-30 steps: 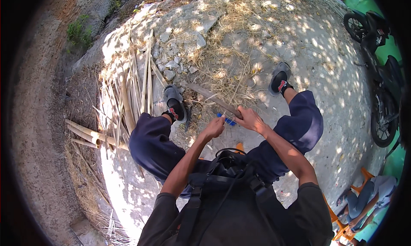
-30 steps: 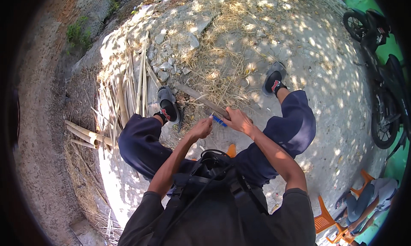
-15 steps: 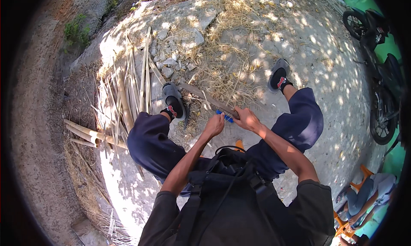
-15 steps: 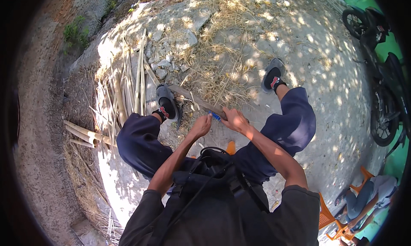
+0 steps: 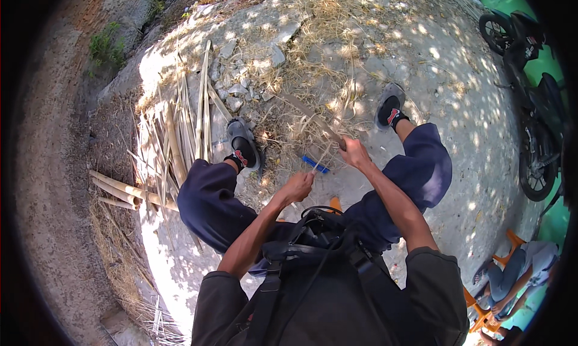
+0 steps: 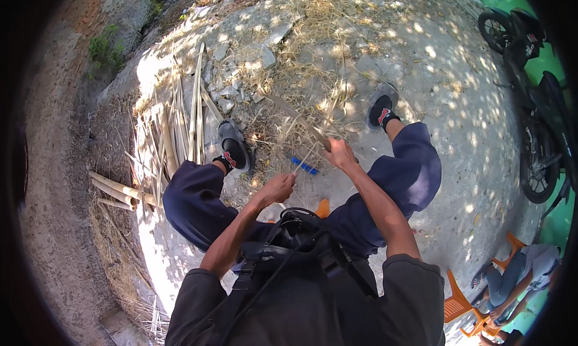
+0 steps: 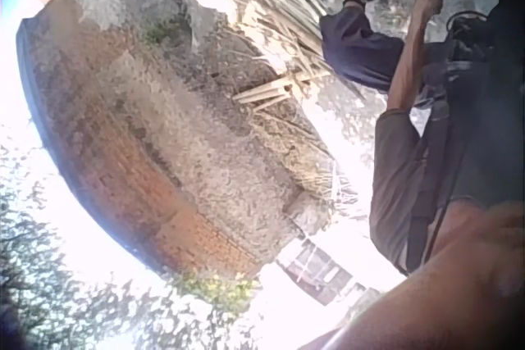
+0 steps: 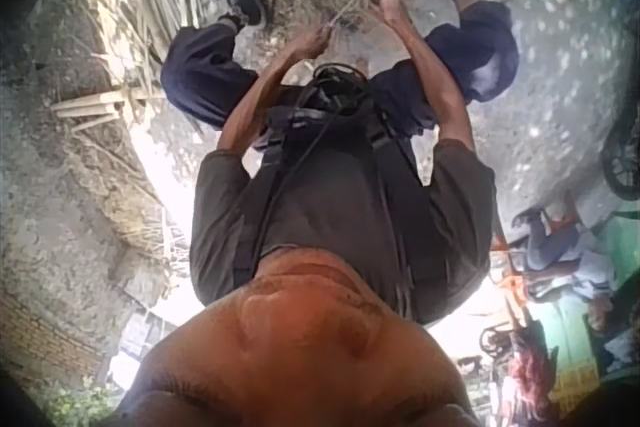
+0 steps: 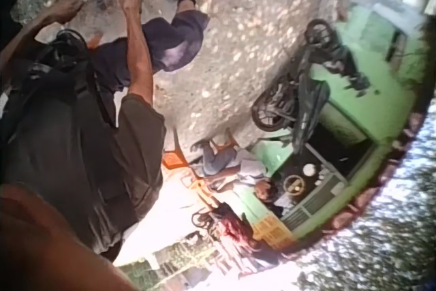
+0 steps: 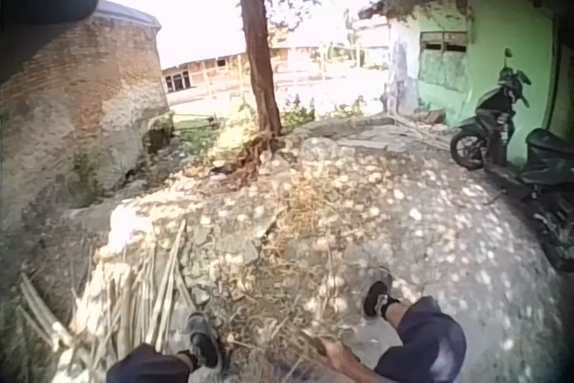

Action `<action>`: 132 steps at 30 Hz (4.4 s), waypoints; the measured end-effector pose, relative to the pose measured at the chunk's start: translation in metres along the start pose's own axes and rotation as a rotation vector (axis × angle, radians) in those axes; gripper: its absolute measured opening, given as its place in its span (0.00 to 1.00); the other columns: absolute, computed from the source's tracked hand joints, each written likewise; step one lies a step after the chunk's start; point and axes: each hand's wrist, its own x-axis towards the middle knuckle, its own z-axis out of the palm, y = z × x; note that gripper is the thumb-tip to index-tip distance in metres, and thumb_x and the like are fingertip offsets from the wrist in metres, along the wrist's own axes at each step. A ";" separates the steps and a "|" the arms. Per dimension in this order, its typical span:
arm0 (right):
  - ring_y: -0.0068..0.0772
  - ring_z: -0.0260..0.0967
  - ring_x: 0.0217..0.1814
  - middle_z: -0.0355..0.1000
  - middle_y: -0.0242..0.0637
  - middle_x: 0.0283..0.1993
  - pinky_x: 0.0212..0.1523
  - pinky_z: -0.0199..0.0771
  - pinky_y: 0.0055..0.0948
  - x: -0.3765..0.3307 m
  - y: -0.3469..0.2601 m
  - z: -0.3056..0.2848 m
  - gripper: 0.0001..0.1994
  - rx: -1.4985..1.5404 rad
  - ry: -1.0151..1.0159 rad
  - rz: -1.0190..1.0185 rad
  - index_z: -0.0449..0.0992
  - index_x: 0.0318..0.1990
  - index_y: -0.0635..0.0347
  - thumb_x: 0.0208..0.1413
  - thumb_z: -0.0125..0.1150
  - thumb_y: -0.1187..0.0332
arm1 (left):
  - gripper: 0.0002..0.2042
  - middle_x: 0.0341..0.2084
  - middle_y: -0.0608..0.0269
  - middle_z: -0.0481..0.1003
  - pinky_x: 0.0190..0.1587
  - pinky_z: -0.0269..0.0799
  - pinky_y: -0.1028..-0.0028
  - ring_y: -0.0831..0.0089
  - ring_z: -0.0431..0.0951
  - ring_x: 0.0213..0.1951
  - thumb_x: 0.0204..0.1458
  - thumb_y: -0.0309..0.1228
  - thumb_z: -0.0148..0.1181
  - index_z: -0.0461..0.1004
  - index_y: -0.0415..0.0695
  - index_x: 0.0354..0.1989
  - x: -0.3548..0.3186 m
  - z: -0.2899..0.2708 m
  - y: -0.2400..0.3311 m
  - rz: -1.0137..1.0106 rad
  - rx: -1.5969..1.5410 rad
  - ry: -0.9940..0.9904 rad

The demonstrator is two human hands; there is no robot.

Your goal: The person scrapes a bamboo strip using a machete, then trims the bamboo strip with a utility knife.

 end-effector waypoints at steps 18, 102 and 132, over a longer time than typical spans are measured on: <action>0.60 0.78 0.34 0.77 0.52 0.28 0.36 0.77 0.50 -0.019 -0.063 -0.001 0.14 0.145 -0.140 -0.197 0.74 0.44 0.61 0.53 0.68 0.66 | 0.25 0.13 0.69 0.59 0.17 0.52 0.69 0.79 0.59 0.14 0.73 0.50 0.42 0.61 0.46 0.25 -0.027 -0.036 -0.011 -0.455 -0.707 -0.166; 0.61 0.79 0.38 0.78 0.53 0.30 0.39 0.78 0.54 0.010 -0.024 -0.009 0.16 -0.013 -0.061 -0.101 0.72 0.44 0.61 0.52 0.67 0.64 | 0.22 0.29 0.30 0.74 0.43 0.68 0.44 0.31 0.75 0.38 0.71 0.39 0.44 0.73 0.31 0.32 -0.146 -0.130 0.026 -0.144 0.148 -0.004; 0.63 0.78 0.44 0.80 0.53 0.36 0.44 0.78 0.55 0.032 0.011 0.007 0.18 -0.067 -0.061 -0.130 0.74 0.46 0.58 0.54 0.70 0.58 | 0.21 0.22 0.37 0.71 0.34 0.66 0.48 0.35 0.73 0.30 0.72 0.38 0.45 0.72 0.34 0.31 -0.265 -0.220 0.081 -0.245 0.263 -0.089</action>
